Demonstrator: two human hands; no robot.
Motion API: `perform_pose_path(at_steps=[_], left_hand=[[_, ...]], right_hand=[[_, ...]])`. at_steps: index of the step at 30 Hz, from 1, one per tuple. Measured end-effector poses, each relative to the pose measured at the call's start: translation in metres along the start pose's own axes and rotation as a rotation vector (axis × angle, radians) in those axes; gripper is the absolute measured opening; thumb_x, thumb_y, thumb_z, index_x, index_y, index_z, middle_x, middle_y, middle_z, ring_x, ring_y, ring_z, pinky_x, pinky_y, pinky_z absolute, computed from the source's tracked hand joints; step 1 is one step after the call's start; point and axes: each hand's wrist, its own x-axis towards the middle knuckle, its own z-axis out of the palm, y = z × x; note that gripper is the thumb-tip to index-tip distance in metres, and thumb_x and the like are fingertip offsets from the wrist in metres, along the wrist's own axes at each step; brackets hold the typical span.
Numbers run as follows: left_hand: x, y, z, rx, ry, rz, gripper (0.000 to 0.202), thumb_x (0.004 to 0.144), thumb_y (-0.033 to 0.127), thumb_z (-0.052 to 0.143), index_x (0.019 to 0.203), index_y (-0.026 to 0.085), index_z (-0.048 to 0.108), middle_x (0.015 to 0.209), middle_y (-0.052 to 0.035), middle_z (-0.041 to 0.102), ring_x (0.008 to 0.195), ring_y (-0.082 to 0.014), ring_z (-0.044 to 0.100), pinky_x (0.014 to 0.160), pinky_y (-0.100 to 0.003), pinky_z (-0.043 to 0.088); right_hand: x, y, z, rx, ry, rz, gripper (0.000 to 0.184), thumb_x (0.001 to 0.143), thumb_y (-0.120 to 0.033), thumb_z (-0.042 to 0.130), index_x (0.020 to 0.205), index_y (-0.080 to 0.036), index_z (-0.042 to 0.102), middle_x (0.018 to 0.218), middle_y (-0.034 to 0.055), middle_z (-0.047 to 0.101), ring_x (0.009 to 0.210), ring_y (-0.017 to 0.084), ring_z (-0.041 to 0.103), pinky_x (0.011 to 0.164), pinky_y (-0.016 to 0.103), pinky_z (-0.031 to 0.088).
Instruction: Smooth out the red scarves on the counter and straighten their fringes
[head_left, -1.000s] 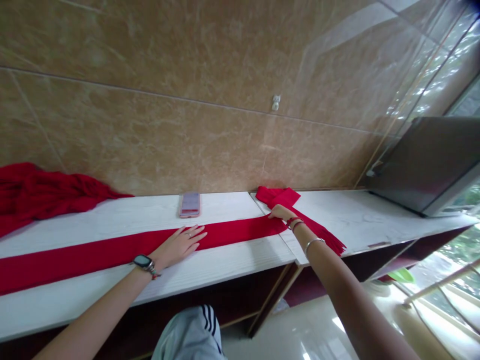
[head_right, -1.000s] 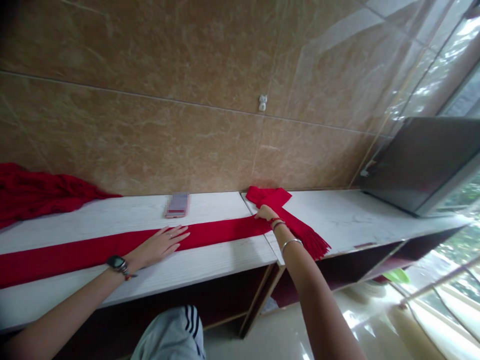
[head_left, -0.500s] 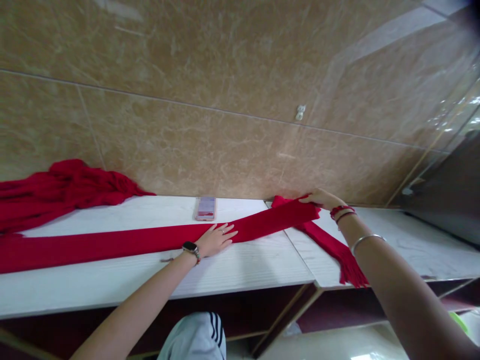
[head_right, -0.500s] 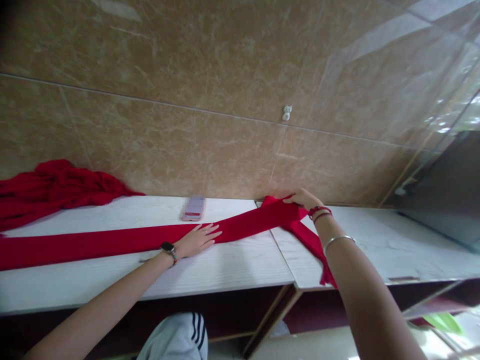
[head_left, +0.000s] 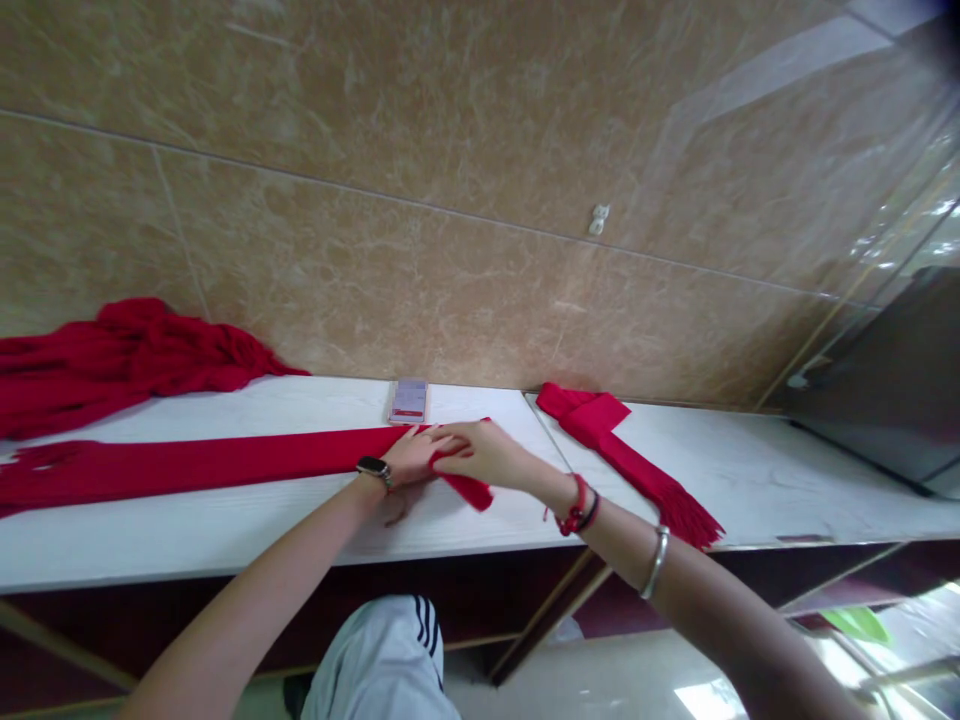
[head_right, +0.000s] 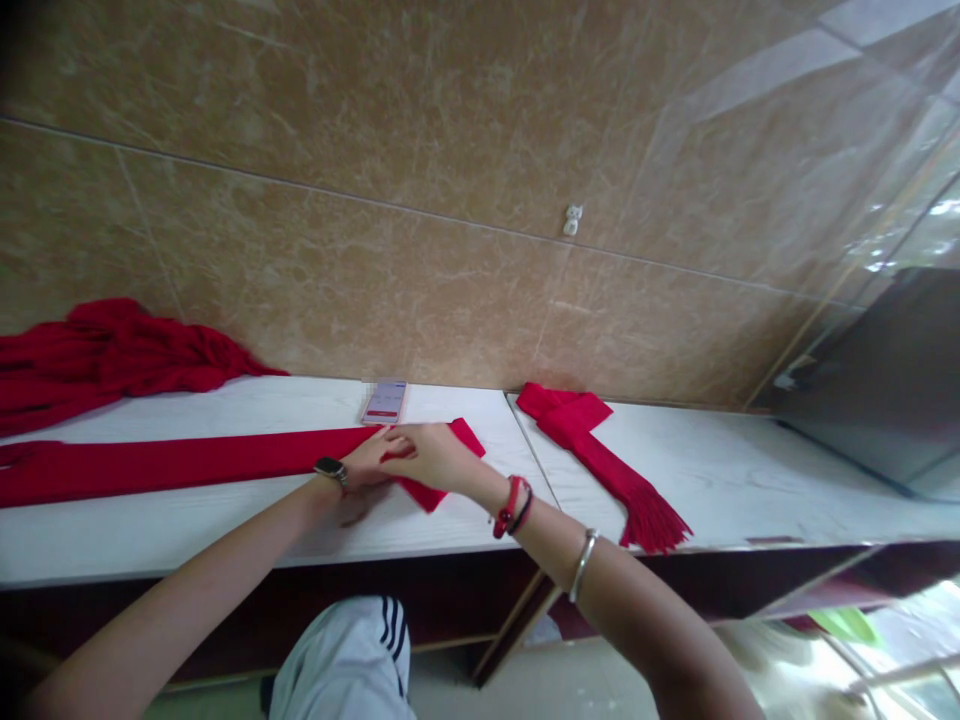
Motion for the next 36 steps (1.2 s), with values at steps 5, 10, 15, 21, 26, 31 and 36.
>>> perform_pose_path(at_steps=[5,10,15,21,26,31,36], left_hand=[[-0.069,-0.038,-0.034,0.189,-0.129,-0.121,0.044,0.092,0.035,0.031,0.132,0.019,0.039,0.142,-0.0091,0.031,0.130,-0.0208,0.028,0.102,-0.038,0.025],[-0.103,-0.047,-0.041,0.253,-0.163,-0.171,0.044,0.092,0.038,0.028,0.134,0.025,0.036,0.142,-0.0062,0.031,0.131,-0.0229,0.024,0.102,-0.045,0.022],[-0.097,-0.042,-0.038,0.241,-0.191,-0.202,0.044,0.092,0.036,0.028,0.135,0.027,0.033,0.143,-0.0069,0.030,0.132,-0.0228,0.024,0.102,-0.048,0.021],[-0.088,-0.047,-0.037,0.218,-0.162,-0.203,0.043,0.093,0.038,0.027,0.134,0.028,0.034,0.142,-0.0054,0.031,0.131,-0.0212,0.025,0.103,-0.047,0.021],[-0.081,-0.060,-0.034,0.250,-0.084,-0.177,0.041,0.093,0.038,0.029,0.132,0.028,0.038,0.140,-0.0051,0.036,0.129,-0.0179,0.030,0.103,-0.041,0.025],[-0.061,-0.044,-0.042,0.288,-0.041,-0.141,0.034,0.093,0.033,0.033,0.117,0.025,0.056,0.131,-0.0047,0.048,0.123,-0.0189,0.039,0.101,-0.040,0.030],[-0.008,-0.015,-0.036,0.167,-0.016,-0.028,0.040,0.094,0.033,0.027,0.116,0.017,0.056,0.129,-0.0077,0.050,0.120,-0.0179,0.044,0.101,-0.034,0.032]], right_hand=[[-0.007,0.043,0.040,-0.026,0.050,0.112,0.028,0.082,-0.028,0.051,0.104,-0.016,0.062,0.096,0.0078,0.068,0.087,0.019,0.063,0.077,0.027,0.047],[0.005,0.113,0.026,-0.164,0.280,0.456,0.028,0.081,-0.020,0.051,0.106,-0.012,0.059,0.111,0.0158,0.061,0.106,0.024,0.054,0.090,0.033,0.040],[0.017,0.149,0.027,-0.024,0.220,0.585,0.017,0.072,-0.018,0.061,0.085,-0.009,0.066,0.083,0.0115,0.070,0.077,0.021,0.064,0.066,0.028,0.049],[0.027,0.160,0.014,0.149,0.249,0.546,0.014,0.069,-0.020,0.062,0.080,-0.012,0.067,0.073,0.0051,0.070,0.070,0.017,0.065,0.059,0.024,0.050],[0.034,0.175,0.012,0.154,0.299,0.548,0.010,0.065,-0.021,0.064,0.073,-0.014,0.066,0.068,0.0038,0.069,0.065,0.017,0.063,0.055,0.023,0.047],[0.050,0.195,0.014,0.170,0.247,0.570,0.005,0.061,-0.016,0.064,0.065,-0.013,0.065,0.059,0.0022,0.067,0.058,0.015,0.060,0.051,0.021,0.043],[0.059,0.212,0.009,0.272,0.151,0.562,0.013,0.068,-0.026,0.061,0.066,-0.014,0.066,0.061,0.0016,0.067,0.059,0.014,0.060,0.052,0.021,0.043]])
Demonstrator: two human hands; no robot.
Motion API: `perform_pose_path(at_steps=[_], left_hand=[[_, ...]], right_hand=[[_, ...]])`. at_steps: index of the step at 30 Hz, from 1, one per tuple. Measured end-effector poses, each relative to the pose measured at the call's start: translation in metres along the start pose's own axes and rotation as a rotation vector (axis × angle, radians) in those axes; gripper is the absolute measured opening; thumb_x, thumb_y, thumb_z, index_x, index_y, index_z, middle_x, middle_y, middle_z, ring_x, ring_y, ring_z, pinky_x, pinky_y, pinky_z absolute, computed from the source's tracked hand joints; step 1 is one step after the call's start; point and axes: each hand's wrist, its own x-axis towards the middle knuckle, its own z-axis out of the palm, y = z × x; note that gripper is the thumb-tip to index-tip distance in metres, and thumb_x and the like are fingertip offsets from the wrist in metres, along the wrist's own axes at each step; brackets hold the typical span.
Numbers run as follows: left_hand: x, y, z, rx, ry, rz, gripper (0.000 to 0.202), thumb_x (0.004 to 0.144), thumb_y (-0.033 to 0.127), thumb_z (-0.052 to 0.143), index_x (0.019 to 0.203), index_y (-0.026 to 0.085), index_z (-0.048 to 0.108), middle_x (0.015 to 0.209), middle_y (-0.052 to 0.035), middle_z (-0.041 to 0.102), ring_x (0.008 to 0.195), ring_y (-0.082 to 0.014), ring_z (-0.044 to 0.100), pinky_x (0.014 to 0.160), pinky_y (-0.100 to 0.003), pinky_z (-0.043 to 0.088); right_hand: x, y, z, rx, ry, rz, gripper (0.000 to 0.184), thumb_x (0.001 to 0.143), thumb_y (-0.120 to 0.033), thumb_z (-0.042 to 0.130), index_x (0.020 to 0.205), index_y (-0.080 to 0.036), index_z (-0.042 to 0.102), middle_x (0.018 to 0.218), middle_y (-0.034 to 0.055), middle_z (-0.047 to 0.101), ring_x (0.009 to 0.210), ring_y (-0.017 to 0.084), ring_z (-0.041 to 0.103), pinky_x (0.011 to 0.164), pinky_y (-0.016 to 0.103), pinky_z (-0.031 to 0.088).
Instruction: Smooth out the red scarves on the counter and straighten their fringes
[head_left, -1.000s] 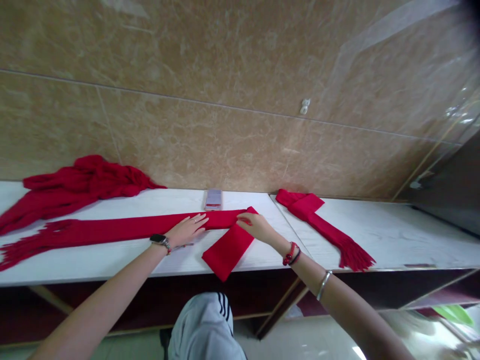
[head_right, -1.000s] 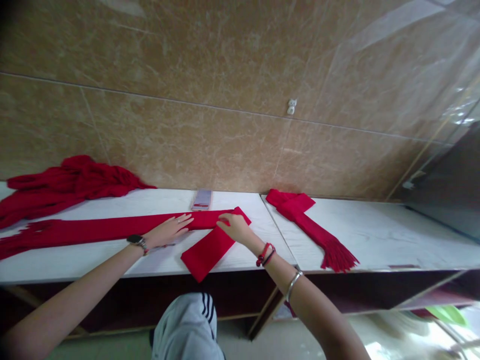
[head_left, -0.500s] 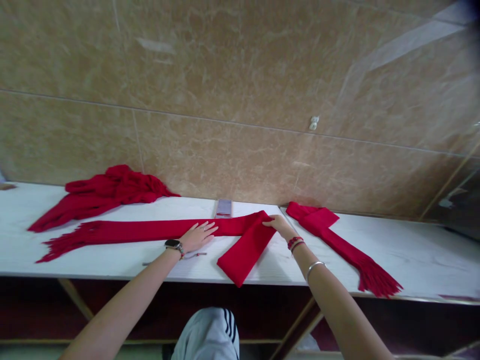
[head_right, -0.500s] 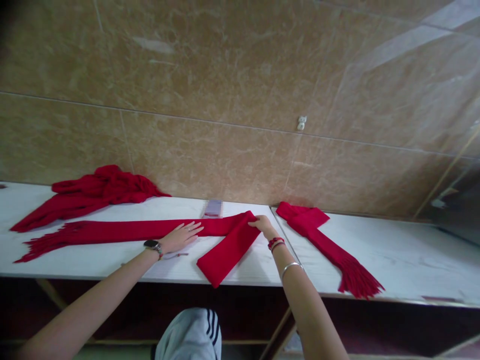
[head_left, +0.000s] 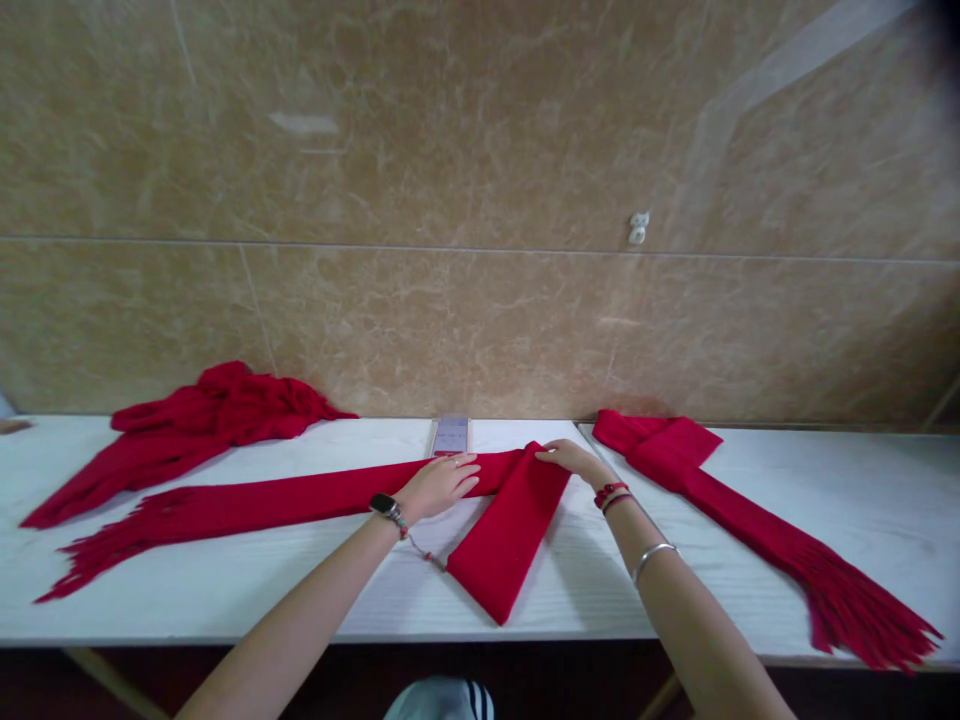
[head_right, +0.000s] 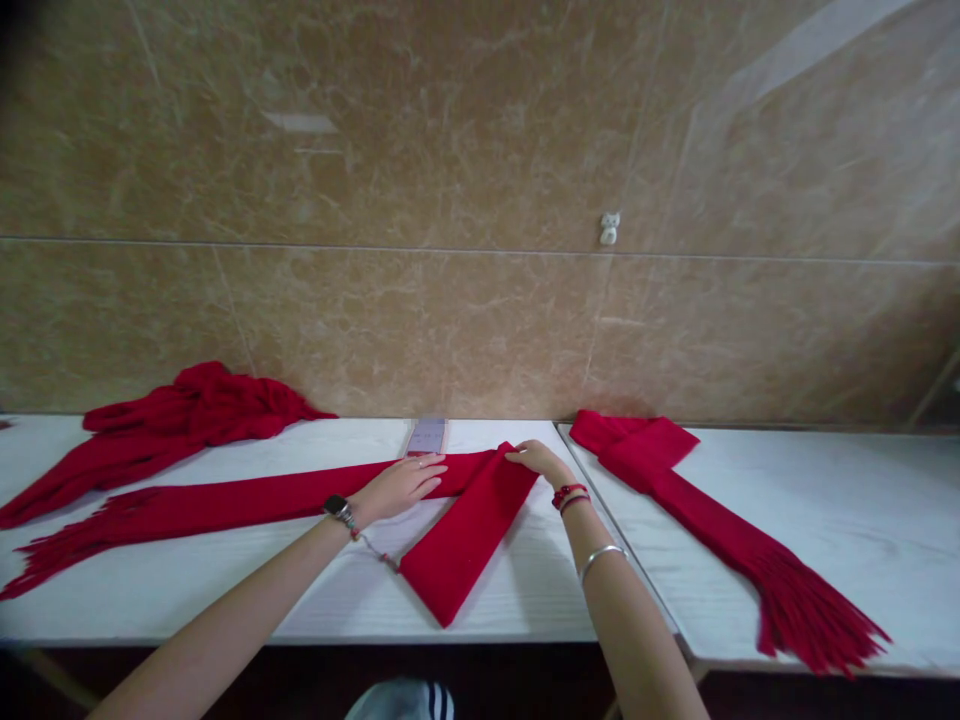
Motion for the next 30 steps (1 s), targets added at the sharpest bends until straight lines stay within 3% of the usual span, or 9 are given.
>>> perform_pose_path(at_steps=[5,9,13,16,21,26,30], left_hand=[[0.060,0.017,0.028,-0.183,0.000,0.046,0.039,0.094,0.029,0.026,0.117,0.015,0.053,0.128,-0.0072,0.051,0.119,-0.0152,0.044,0.102,-0.029,0.032],[0.087,0.026,0.049,-0.241,-0.008,0.019,0.040,0.094,0.028,0.022,0.115,0.014,0.054,0.124,-0.0090,0.054,0.116,-0.0169,0.047,0.099,-0.031,0.034],[0.086,0.031,0.058,-0.182,0.004,-0.002,0.039,0.093,0.031,0.027,0.116,0.015,0.053,0.129,-0.0102,0.050,0.121,-0.0210,0.042,0.099,-0.037,0.033],[0.079,0.035,0.054,-0.188,0.016,-0.049,0.032,0.089,0.032,0.038,0.107,0.014,0.058,0.123,-0.0119,0.053,0.113,-0.0224,0.048,0.097,-0.035,0.036],[0.074,0.043,0.043,-0.349,0.060,-0.232,0.020,0.078,0.029,0.056,0.092,0.015,0.057,0.093,-0.0085,0.062,0.087,-0.0197,0.058,0.077,-0.029,0.045],[0.073,0.047,0.037,-0.455,-0.032,-0.376,0.034,0.074,0.024,0.060,0.105,0.013,0.052,0.080,-0.0068,0.065,0.073,-0.0185,0.060,0.062,-0.026,0.043],[0.074,0.047,0.027,-0.499,-0.077,-0.389,0.019,0.076,0.019,0.052,0.091,0.011,0.060,0.082,-0.0085,0.067,0.074,-0.0187,0.060,0.060,-0.025,0.041]], right_hand=[[-0.003,0.006,-0.005,0.110,-0.027,-0.031,0.019,0.069,-0.032,0.063,0.073,-0.013,0.066,0.068,0.0030,0.068,0.063,0.015,0.060,0.057,0.022,0.045],[-0.003,0.007,-0.008,0.233,-0.003,-0.095,0.017,0.071,-0.027,0.062,0.081,-0.014,0.064,0.075,0.0033,0.069,0.067,0.015,0.061,0.061,0.024,0.047],[0.003,0.010,-0.007,-0.038,0.077,-0.083,0.014,0.073,-0.025,0.061,0.081,-0.014,0.065,0.079,0.0058,0.069,0.071,0.016,0.061,0.064,0.025,0.046],[0.005,0.010,-0.004,-0.194,0.114,-0.149,0.020,0.073,-0.025,0.061,0.090,-0.013,0.065,0.093,0.0089,0.068,0.079,0.018,0.061,0.069,0.026,0.046],[0.001,0.007,-0.007,-0.063,0.024,-0.183,0.026,0.082,-0.028,0.049,0.098,-0.013,0.063,0.095,0.0084,0.068,0.081,0.018,0.062,0.068,0.026,0.047],[0.002,0.007,-0.009,-0.200,0.170,-0.175,0.024,0.077,-0.025,0.056,0.097,-0.015,0.065,0.094,0.0079,0.068,0.083,0.019,0.062,0.074,0.027,0.047],[0.004,0.005,-0.007,-0.248,0.245,-0.272,0.022,0.078,-0.024,0.055,0.095,-0.017,0.065,0.092,0.0069,0.069,0.081,0.018,0.063,0.075,0.029,0.047]])
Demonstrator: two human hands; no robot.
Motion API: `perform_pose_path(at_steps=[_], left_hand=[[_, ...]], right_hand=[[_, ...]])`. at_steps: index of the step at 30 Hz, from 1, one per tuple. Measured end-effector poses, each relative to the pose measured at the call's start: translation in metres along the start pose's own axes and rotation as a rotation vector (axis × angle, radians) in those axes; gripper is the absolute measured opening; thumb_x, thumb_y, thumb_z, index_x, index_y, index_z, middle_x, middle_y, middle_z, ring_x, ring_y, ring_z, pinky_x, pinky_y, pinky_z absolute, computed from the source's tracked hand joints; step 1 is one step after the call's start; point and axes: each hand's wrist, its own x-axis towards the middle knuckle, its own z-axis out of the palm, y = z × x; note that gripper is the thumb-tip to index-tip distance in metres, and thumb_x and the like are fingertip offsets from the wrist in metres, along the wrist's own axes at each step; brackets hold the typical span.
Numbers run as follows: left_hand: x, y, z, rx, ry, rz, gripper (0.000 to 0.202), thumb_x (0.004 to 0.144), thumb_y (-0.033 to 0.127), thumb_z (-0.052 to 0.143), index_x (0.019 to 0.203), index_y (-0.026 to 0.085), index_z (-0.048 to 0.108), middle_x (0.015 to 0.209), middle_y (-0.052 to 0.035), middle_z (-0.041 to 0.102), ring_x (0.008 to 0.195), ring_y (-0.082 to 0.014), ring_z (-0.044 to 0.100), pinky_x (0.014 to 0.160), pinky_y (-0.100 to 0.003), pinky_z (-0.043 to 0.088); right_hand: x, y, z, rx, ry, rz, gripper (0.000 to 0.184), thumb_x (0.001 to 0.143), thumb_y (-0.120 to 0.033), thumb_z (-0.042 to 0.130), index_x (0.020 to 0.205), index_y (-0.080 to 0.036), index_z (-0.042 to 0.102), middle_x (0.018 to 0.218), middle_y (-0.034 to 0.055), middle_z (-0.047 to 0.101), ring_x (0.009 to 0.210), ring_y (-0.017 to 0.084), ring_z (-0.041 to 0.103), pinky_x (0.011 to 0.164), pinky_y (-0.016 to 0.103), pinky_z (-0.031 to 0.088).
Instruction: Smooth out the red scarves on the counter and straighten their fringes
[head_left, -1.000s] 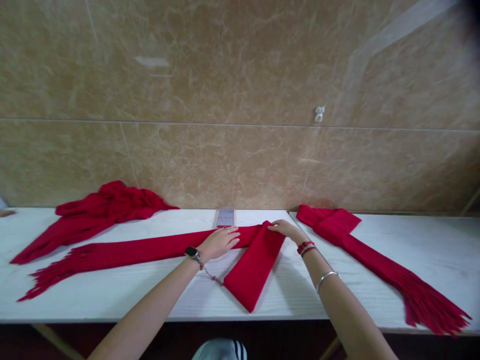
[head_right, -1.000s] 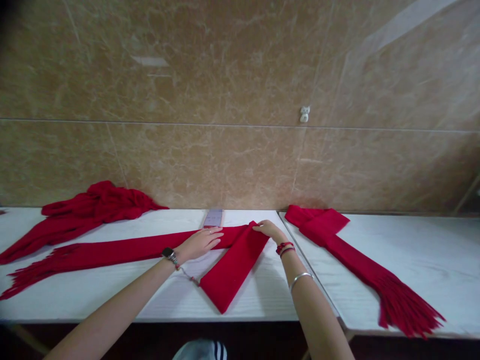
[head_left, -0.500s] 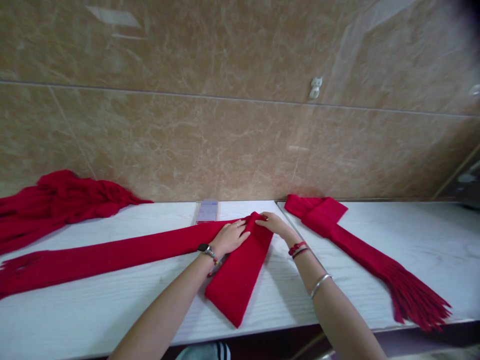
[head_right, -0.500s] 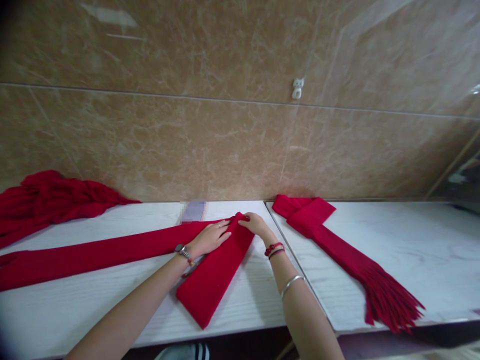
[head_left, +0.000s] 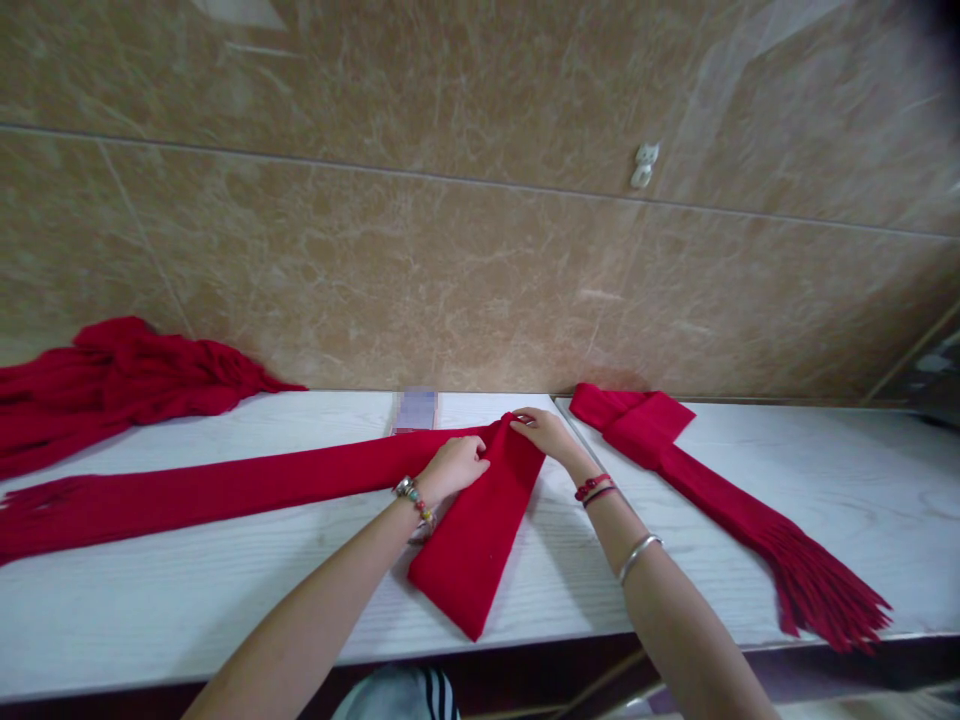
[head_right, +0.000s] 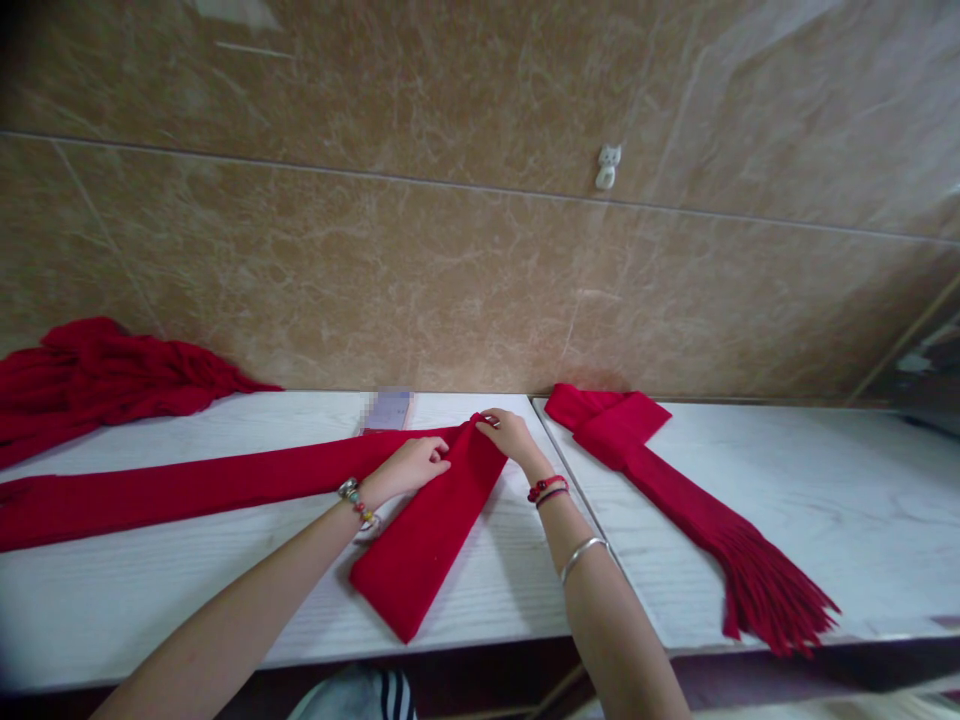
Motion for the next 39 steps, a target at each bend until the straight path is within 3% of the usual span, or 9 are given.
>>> perform_pose_path(at_steps=[4,7,10,12,17,22,31,35,39], left_hand=[[-0.002,0.000,-0.022,-0.162,-0.109,-0.034,0.021,0.076,0.018,0.045,0.089,0.012,0.060,0.087,-0.0066,0.067,0.075,-0.0167,0.060,0.060,-0.022,0.042],[-0.005,-0.006,-0.038,-0.045,-0.172,-0.128,0.030,0.075,0.020,0.047,0.103,0.013,0.054,0.091,-0.0060,0.065,0.075,-0.0161,0.060,0.059,-0.021,0.042],[-0.007,-0.012,-0.042,0.176,-0.251,-0.178,0.036,0.071,0.025,0.054,0.105,0.015,0.052,0.094,-0.0067,0.064,0.078,-0.0185,0.059,0.059,-0.023,0.041],[-0.008,-0.013,-0.041,0.245,-0.245,-0.173,0.039,0.067,0.027,0.059,0.104,0.015,0.051,0.097,-0.0077,0.063,0.081,-0.0200,0.059,0.060,-0.023,0.040],[-0.009,-0.011,-0.036,0.320,-0.158,-0.104,0.037,0.067,0.026,0.062,0.101,0.015,0.052,0.094,-0.0079,0.064,0.080,-0.0201,0.058,0.061,-0.024,0.039],[-0.007,-0.012,-0.030,0.275,-0.140,-0.033,0.031,0.074,0.028,0.058,0.103,0.018,0.052,0.091,-0.0027,0.064,0.076,-0.0156,0.058,0.061,-0.022,0.039],[0.000,-0.010,-0.009,0.162,0.076,0.161,0.013,0.076,0.016,0.056,0.089,0.015,0.056,0.089,-0.0053,0.063,0.083,-0.0171,0.058,0.072,-0.024,0.043],[0.002,-0.013,0.002,0.186,0.168,0.246,0.014,0.081,0.018,0.052,0.094,0.014,0.057,0.099,-0.0077,0.061,0.092,-0.0174,0.056,0.082,-0.025,0.042],[0.002,-0.017,0.000,0.328,0.167,0.211,0.032,0.086,0.033,0.047,0.110,0.013,0.053,0.110,-0.0121,0.056,0.096,-0.0211,0.056,0.084,-0.030,0.043]], right_hand=[[-0.001,-0.004,0.000,-0.001,0.047,-0.127,0.026,0.084,-0.030,0.045,0.094,-0.017,0.066,0.094,0.0072,0.069,0.087,0.018,0.062,0.080,0.030,0.047],[-0.005,-0.005,0.007,-0.065,-0.121,-0.267,0.033,0.086,-0.032,0.042,0.106,-0.017,0.062,0.111,0.0092,0.063,0.102,0.020,0.057,0.091,0.034,0.043],[-0.008,-0.002,0.020,-0.152,-0.313,-0.364,0.044,0.085,-0.038,0.044,0.123,-0.016,0.050,0.130,0.0112,0.048,0.121,0.023,0.042,0.102,0.038,0.034],[-0.009,0.002,0.025,-0.175,-0.355,-0.369,0.049,0.086,-0.040,0.041,0.128,-0.016,0.045,0.136,0.0117,0.041,0.127,0.024,0.034,0.105,0.041,0.029],[-0.006,0.001,0.023,-0.139,-0.269,-0.214,0.042,0.089,-0.032,0.036,0.125,-0.015,0.049,0.129,0.0128,0.049,0.121,0.023,0.042,0.101,0.040,0.034],[-0.008,-0.005,0.010,-0.135,-0.218,0.036,0.044,0.081,-0.038,0.053,0.118,-0.013,0.055,0.103,0.0130,0.065,0.084,0.019,0.063,0.073,0.028,0.049],[-0.007,-0.003,-0.005,-0.156,-0.226,-0.024,0.019,0.076,-0.025,0.059,0.089,-0.015,0.068,0.086,0.0066,0.069,0.076,0.016,0.061,0.068,0.024,0.046],[-0.007,-0.001,-0.004,0.054,-0.221,0.129,0.020,0.073,-0.022,0.061,0.090,-0.014,0.067,0.083,0.0050,0.070,0.071,0.015,0.061,0.061,0.022,0.046],[-0.007,0.004,-0.005,0.173,-0.220,0.290,0.019,0.075,-0.012,0.055,0.090,-0.012,0.066,0.084,0.0055,0.070,0.070,0.013,0.062,0.059,0.020,0.047]])
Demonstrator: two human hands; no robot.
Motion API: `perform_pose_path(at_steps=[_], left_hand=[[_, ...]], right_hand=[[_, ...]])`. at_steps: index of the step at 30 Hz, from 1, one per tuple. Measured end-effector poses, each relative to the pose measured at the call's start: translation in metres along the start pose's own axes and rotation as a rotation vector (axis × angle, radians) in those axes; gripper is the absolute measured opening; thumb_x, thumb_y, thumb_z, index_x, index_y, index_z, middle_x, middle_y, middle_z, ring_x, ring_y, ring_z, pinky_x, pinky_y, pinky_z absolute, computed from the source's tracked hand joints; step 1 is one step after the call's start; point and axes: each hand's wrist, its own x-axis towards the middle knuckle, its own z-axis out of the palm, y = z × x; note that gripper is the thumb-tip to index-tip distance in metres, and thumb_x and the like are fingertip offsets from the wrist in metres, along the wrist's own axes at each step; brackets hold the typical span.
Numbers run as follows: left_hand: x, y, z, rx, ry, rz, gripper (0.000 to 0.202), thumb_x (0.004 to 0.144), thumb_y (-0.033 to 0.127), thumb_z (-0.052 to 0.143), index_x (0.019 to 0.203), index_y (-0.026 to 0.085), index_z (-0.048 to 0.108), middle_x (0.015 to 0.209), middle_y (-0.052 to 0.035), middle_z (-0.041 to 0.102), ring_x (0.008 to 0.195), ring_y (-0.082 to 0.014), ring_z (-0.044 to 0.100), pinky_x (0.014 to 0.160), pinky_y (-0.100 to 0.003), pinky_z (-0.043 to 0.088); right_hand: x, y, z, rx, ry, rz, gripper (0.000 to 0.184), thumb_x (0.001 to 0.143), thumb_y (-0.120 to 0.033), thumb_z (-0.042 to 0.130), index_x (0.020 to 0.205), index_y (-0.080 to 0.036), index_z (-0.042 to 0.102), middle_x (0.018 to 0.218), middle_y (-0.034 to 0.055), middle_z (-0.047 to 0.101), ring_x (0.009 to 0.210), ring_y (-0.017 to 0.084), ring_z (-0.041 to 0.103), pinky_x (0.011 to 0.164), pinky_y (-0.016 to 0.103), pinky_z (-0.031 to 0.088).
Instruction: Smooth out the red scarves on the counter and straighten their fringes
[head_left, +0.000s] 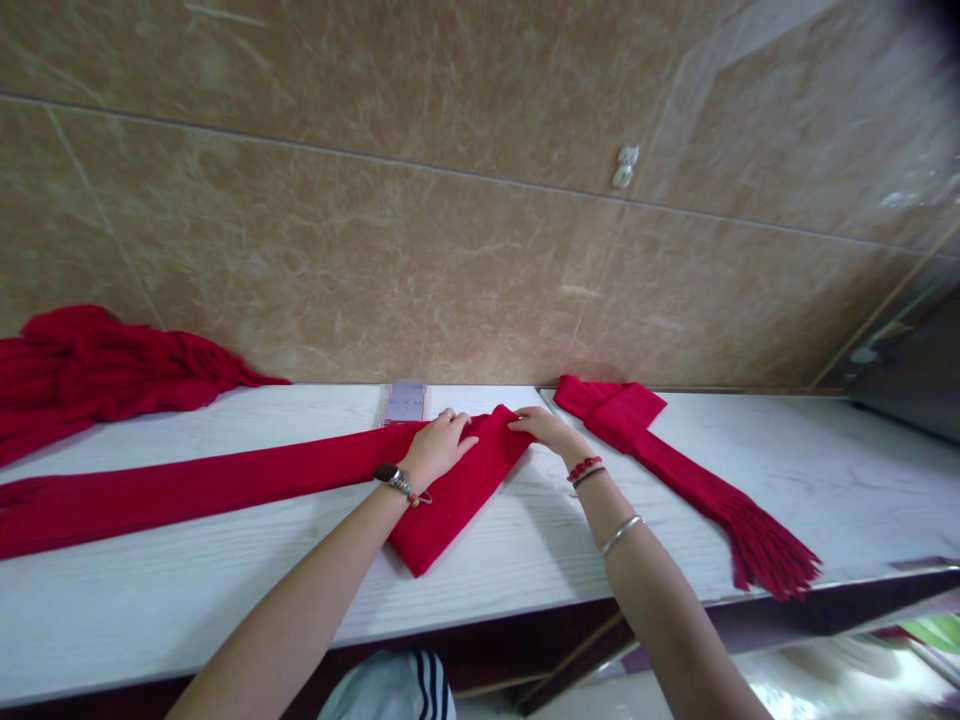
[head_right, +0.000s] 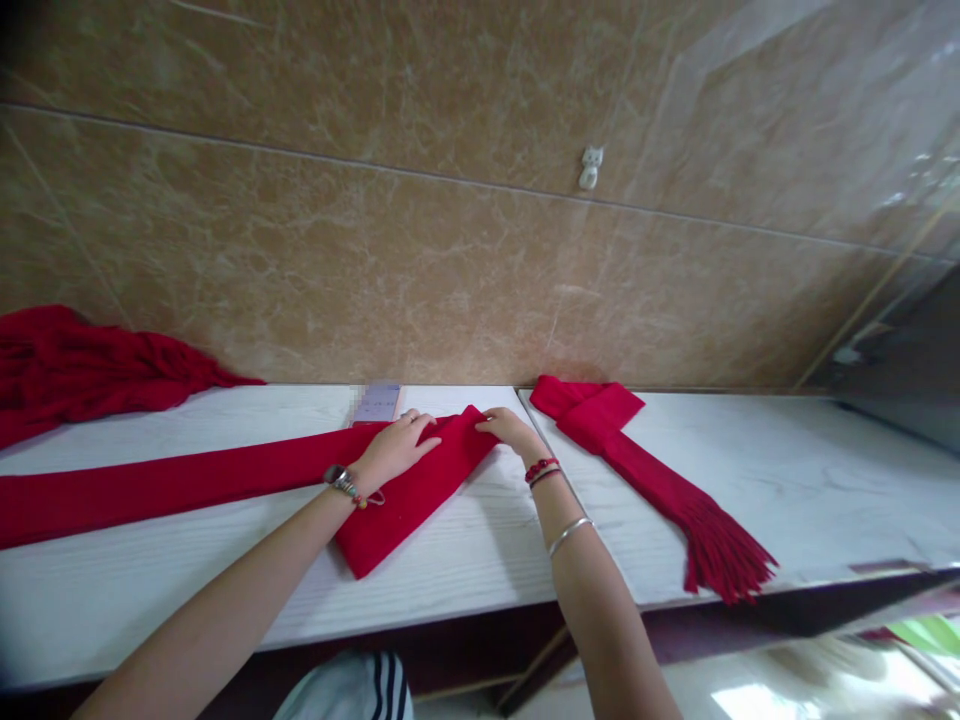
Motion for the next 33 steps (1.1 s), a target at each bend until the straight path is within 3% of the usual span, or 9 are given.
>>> perform_pose_path(at_steps=[6,10,13,18,21,23,28,31,33], left_hand=[[-0.004,0.002,-0.013,0.074,-0.251,0.057,0.045,0.084,0.043,0.049,0.116,0.011,0.052,0.115,-0.0150,0.057,0.107,-0.0249,0.052,0.090,-0.031,0.040],[-0.006,0.009,-0.021,0.172,-0.291,0.037,0.032,0.084,0.039,0.050,0.096,0.011,0.062,0.101,-0.0143,0.063,0.096,-0.0247,0.058,0.083,-0.029,0.043],[-0.007,0.012,-0.022,0.193,-0.281,0.025,0.030,0.084,0.035,0.049,0.098,0.012,0.061,0.102,-0.0148,0.062,0.096,-0.0255,0.058,0.079,-0.030,0.044],[-0.007,0.012,-0.012,0.102,-0.190,0.043,0.045,0.087,0.030,0.043,0.130,0.017,0.039,0.127,-0.0137,0.049,0.115,-0.0231,0.047,0.091,-0.031,0.038],[-0.008,0.011,-0.003,0.054,-0.292,0.075,0.051,0.089,0.036,0.037,0.137,0.022,0.026,0.142,-0.0110,0.030,0.130,-0.0256,0.027,0.101,-0.040,0.026],[-0.010,0.011,0.002,0.034,-0.369,0.067,0.054,0.090,0.041,0.035,0.139,0.023,0.021,0.144,-0.0107,0.027,0.132,-0.0278,0.021,0.102,-0.047,0.022],[-0.006,0.016,0.003,-0.119,-0.227,0.017,0.063,0.084,0.035,0.049,0.138,0.014,0.024,0.132,-0.0175,0.044,0.123,-0.0267,0.038,0.098,-0.039,0.030],[-0.002,0.018,-0.009,-0.374,-0.155,-0.087,0.057,0.080,0.024,0.053,0.132,0.014,0.032,0.109,-0.0115,0.061,0.098,-0.0189,0.058,0.082,-0.027,0.043],[-0.001,0.017,-0.022,-0.481,-0.211,-0.147,0.053,0.079,0.020,0.051,0.129,0.014,0.035,0.098,-0.0074,0.065,0.084,-0.0160,0.062,0.069,-0.023,0.046]], right_hand=[[0.003,0.006,-0.004,-0.123,0.157,0.045,0.033,0.075,-0.008,0.051,0.107,-0.011,0.058,0.092,0.0098,0.068,0.075,0.016,0.063,0.064,0.023,0.047],[0.001,0.002,-0.002,-0.202,0.180,0.031,0.037,0.077,-0.009,0.049,0.113,-0.013,0.054,0.094,0.0105,0.068,0.080,0.018,0.063,0.069,0.025,0.046],[0.000,-0.001,0.000,-0.235,0.181,-0.005,0.043,0.079,-0.017,0.050,0.122,-0.012,0.047,0.101,0.0128,0.065,0.087,0.020,0.062,0.073,0.027,0.046],[0.005,0.001,0.004,-0.319,0.194,-0.136,0.047,0.078,-0.021,0.054,0.124,-0.012,0.046,0.110,0.0137,0.062,0.097,0.021,0.059,0.082,0.030,0.045],[0.008,0.005,0.001,-0.289,0.231,-0.152,0.044,0.074,-0.013,0.057,0.117,-0.016,0.052,0.107,0.0105,0.064,0.095,0.020,0.060,0.081,0.030,0.046],[0.008,0.005,-0.004,-0.190,0.222,-0.126,0.042,0.074,-0.012,0.056,0.116,-0.015,0.053,0.100,0.0095,0.066,0.086,0.018,0.063,0.076,0.030,0.049],[-0.002,0.000,-0.018,0.243,0.051,-0.215,0.038,0.075,-0.021,0.058,0.112,-0.012,0.055,0.098,0.0093,0.067,0.083,0.018,0.063,0.074,0.030,0.051],[-0.007,-0.006,-0.018,0.233,-0.008,-0.262,0.034,0.078,-0.030,0.057,0.106,-0.013,0.060,0.100,0.0092,0.067,0.090,0.020,0.062,0.080,0.032,0.049],[-0.009,-0.010,-0.014,0.126,-0.035,-0.285,0.034,0.082,-0.034,0.050,0.109,-0.015,0.060,0.107,0.0093,0.065,0.097,0.021,0.060,0.086,0.035,0.047]])
